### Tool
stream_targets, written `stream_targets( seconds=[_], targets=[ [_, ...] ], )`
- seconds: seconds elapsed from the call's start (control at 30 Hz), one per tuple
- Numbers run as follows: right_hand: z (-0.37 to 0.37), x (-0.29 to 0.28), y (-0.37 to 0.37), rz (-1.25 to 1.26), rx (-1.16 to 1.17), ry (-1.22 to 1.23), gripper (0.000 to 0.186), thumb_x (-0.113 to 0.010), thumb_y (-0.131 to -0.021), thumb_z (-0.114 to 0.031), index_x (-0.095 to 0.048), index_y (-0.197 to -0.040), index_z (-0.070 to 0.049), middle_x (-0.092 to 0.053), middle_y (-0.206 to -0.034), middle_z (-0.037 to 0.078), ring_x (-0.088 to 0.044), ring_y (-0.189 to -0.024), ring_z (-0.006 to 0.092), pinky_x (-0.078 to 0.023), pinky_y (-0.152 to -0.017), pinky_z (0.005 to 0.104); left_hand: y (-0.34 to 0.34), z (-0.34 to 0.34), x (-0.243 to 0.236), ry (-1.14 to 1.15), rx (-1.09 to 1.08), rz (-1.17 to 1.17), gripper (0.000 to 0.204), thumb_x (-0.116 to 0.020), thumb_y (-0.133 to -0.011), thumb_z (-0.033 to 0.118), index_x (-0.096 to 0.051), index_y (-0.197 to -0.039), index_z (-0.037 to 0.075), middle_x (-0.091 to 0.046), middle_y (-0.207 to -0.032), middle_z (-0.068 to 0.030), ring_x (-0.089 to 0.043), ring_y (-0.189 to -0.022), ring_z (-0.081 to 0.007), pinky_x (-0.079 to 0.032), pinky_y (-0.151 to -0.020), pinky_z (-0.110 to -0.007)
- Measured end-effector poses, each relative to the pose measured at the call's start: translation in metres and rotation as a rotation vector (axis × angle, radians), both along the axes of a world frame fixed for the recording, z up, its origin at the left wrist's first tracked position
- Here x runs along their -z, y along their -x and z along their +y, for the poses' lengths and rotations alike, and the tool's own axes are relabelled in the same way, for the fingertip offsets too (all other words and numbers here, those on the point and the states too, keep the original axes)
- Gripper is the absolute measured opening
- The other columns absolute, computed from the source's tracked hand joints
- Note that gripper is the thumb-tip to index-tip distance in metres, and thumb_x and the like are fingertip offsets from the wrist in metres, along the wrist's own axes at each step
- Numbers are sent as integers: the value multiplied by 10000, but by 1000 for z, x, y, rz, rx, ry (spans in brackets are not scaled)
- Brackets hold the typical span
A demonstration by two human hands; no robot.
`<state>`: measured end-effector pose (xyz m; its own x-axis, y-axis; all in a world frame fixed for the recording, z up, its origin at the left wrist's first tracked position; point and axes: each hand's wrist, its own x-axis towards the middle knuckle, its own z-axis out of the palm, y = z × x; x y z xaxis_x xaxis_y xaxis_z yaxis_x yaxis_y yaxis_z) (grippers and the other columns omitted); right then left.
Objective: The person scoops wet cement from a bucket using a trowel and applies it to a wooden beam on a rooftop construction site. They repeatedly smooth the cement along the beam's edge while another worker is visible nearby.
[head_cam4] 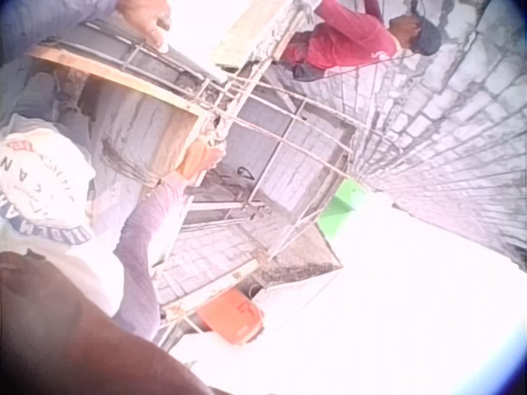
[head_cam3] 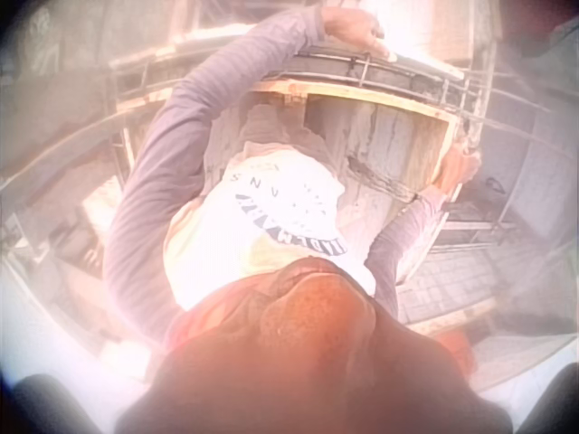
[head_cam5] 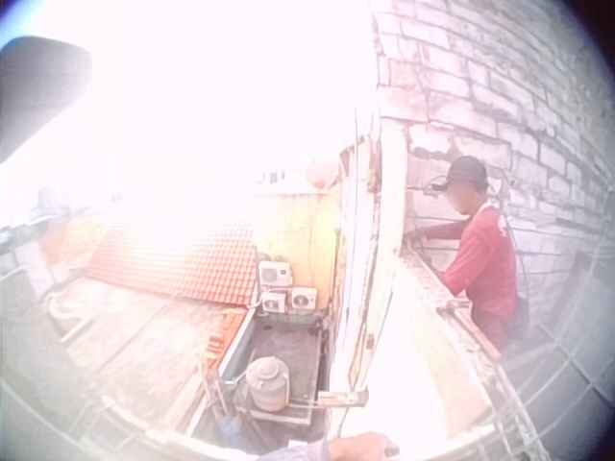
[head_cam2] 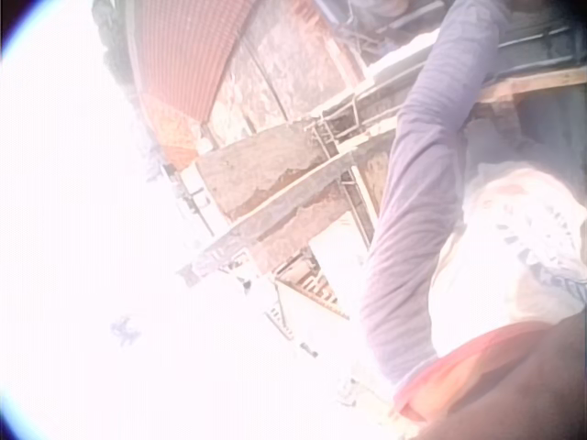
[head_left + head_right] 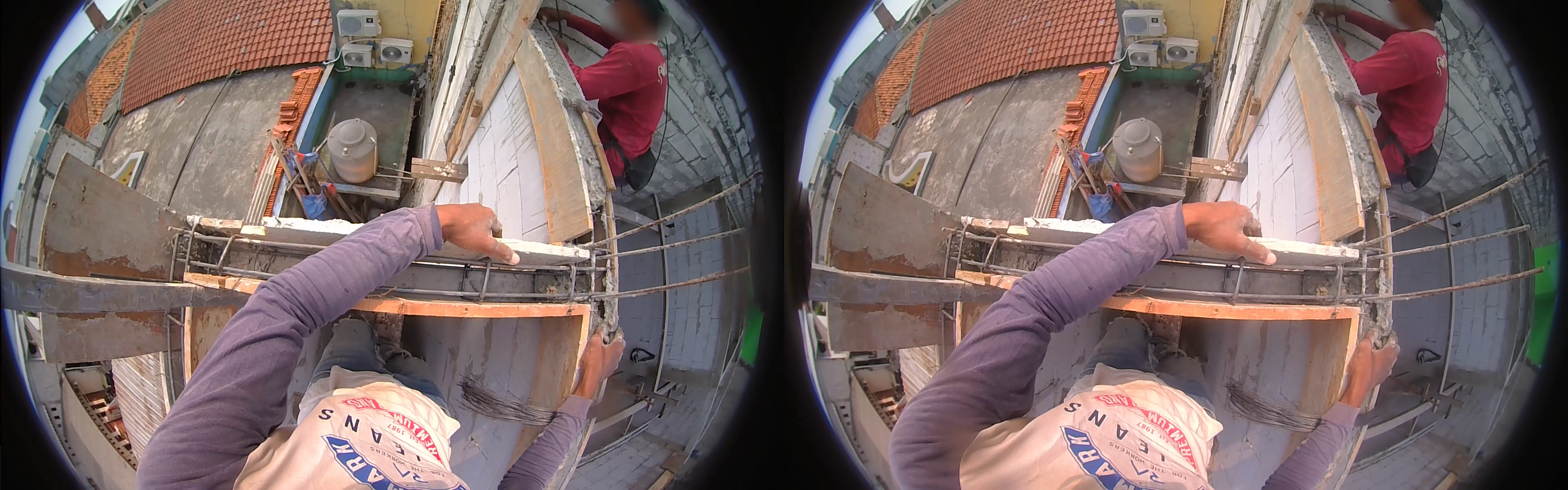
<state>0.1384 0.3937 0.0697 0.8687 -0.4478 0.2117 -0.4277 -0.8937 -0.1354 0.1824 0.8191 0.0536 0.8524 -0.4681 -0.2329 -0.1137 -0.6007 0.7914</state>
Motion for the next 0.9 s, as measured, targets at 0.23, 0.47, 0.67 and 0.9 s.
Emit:
stream_targets(
  seconds=[0.23,0.47,0.67,0.9],
  targets=[
    [3,-5,0,15,27,-42,576,-730,-921,-382,-612,-1274,57,-655,-1248,267,-628,-1210,452,-489,-1025,539,0,0,-1,-2,5,7,994,-678,-836,770,-714,-1194,-156,-723,-1115,-358,-715,-1063,-457,-561,-936,-497],
    [1,-2,0,-5,14,-29,581,-707,-932,-377,-620,-1385,-23,-663,-1250,239,-637,-1207,444,-490,-1020,536,-1,-1,2,-6,-6,3,1001,-686,-830,764,-705,-1212,-161,-715,-1146,-366,-707,-1093,-467,-556,-958,-494],
    [-5,3,-1,-28,-8,-59,588,-697,-935,-352,-609,-1422,-34,-654,-1309,238,-631,-1234,433,-478,-1047,526,1,1,-7,-4,11,35,1002,-687,-830,760,-700,-1220,-163,-712,-1153,-369,-706,-1100,-469,-555,-964,-493],
    [-3,3,-2,-20,20,-40,588,-705,-930,-345,-608,-1414,-26,-648,-1313,233,-616,-1255,427,-464,-1068,528,2,2,-7,-1,9,30,987,-681,-832,763,-714,-1199,-153,-725,-1113,-356,-714,-1065,-462,-557,-941,-497]
  ],
)
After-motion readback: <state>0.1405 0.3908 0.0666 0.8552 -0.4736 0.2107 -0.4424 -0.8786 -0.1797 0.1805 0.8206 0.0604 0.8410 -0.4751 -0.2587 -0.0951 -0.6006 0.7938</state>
